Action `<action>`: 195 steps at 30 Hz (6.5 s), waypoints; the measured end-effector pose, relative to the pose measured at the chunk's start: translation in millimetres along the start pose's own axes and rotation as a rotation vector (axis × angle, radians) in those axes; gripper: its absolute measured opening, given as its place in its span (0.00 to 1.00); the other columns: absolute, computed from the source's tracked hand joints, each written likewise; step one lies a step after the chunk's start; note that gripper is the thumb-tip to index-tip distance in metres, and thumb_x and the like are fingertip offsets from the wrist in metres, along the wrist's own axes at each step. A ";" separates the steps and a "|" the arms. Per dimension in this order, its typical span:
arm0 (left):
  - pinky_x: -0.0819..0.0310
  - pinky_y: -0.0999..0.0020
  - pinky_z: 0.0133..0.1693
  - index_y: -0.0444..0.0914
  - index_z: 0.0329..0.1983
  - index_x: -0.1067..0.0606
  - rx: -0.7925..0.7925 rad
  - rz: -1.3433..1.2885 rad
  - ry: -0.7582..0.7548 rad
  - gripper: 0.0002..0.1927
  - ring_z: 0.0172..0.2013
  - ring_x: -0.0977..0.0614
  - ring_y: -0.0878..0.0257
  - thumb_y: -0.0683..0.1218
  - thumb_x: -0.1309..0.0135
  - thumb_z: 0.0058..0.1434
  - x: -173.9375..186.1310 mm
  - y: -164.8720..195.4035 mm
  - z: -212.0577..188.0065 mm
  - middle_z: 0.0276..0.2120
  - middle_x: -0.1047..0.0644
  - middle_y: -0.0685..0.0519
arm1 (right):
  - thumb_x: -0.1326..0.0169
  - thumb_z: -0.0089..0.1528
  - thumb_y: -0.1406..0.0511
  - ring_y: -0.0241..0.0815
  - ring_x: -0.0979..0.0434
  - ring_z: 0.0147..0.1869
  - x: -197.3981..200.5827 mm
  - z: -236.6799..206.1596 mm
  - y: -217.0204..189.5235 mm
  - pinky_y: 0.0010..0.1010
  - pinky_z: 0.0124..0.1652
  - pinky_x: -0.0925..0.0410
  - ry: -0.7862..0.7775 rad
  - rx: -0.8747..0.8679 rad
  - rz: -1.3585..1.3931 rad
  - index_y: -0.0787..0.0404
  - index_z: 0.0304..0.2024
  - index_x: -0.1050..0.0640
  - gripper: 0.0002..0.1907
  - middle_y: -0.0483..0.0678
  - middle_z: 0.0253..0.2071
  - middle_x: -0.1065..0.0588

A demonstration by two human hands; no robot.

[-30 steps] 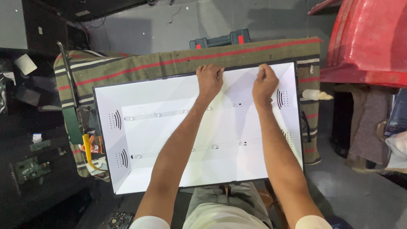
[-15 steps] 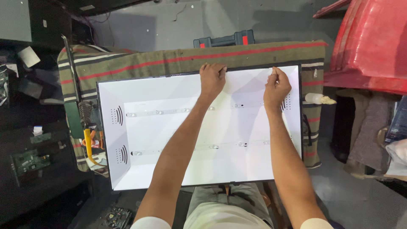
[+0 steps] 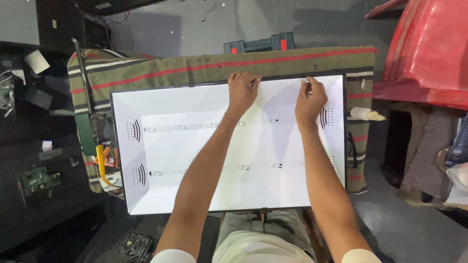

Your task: The person works on a disassembled LED light panel lying on a padded workbench. They apply liquid adhesive from a squeeze bottle along the panel edges, press and align the LED light strips inside the panel housing, and press the frame edges to secure the assembly.

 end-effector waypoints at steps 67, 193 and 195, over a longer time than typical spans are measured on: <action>0.39 0.56 0.48 0.44 0.47 0.19 -0.240 0.053 -0.037 0.12 0.45 0.26 0.55 0.45 0.41 0.60 -29.4 111.9 -0.6 0.39 0.26 0.55 | 0.41 0.63 0.77 0.37 0.27 0.30 7.9 20.0 1.3 0.29 0.31 0.33 -0.166 0.096 0.084 0.68 0.40 0.28 0.08 0.49 0.29 0.28; 0.29 0.68 0.33 0.33 0.42 0.24 0.389 -0.483 -0.039 0.05 0.31 0.22 0.60 0.36 0.50 0.67 42.1 30.6 -76.7 0.32 0.24 0.47 | 0.43 0.68 0.72 0.37 0.24 0.34 -6.1 -15.5 -8.8 0.29 0.34 0.31 -0.159 -0.036 0.118 0.68 0.48 0.20 0.07 0.50 0.37 0.22; 0.30 0.62 0.38 0.34 0.42 0.25 0.259 -0.277 0.063 0.05 0.36 0.23 0.54 0.35 0.50 0.65 62.1 35.7 -76.7 0.35 0.24 0.47 | 0.41 0.67 0.72 0.39 0.25 0.33 -9.5 -10.5 -15.5 0.31 0.33 0.32 -0.185 0.020 0.077 0.69 0.47 0.21 0.07 0.51 0.34 0.24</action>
Point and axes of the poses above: each hand's wrist, its own z-axis towards the middle knuckle, its own x-axis out of the back of the hand, y = z × x, the point moved 6 cm from there along z, towards the middle knuckle
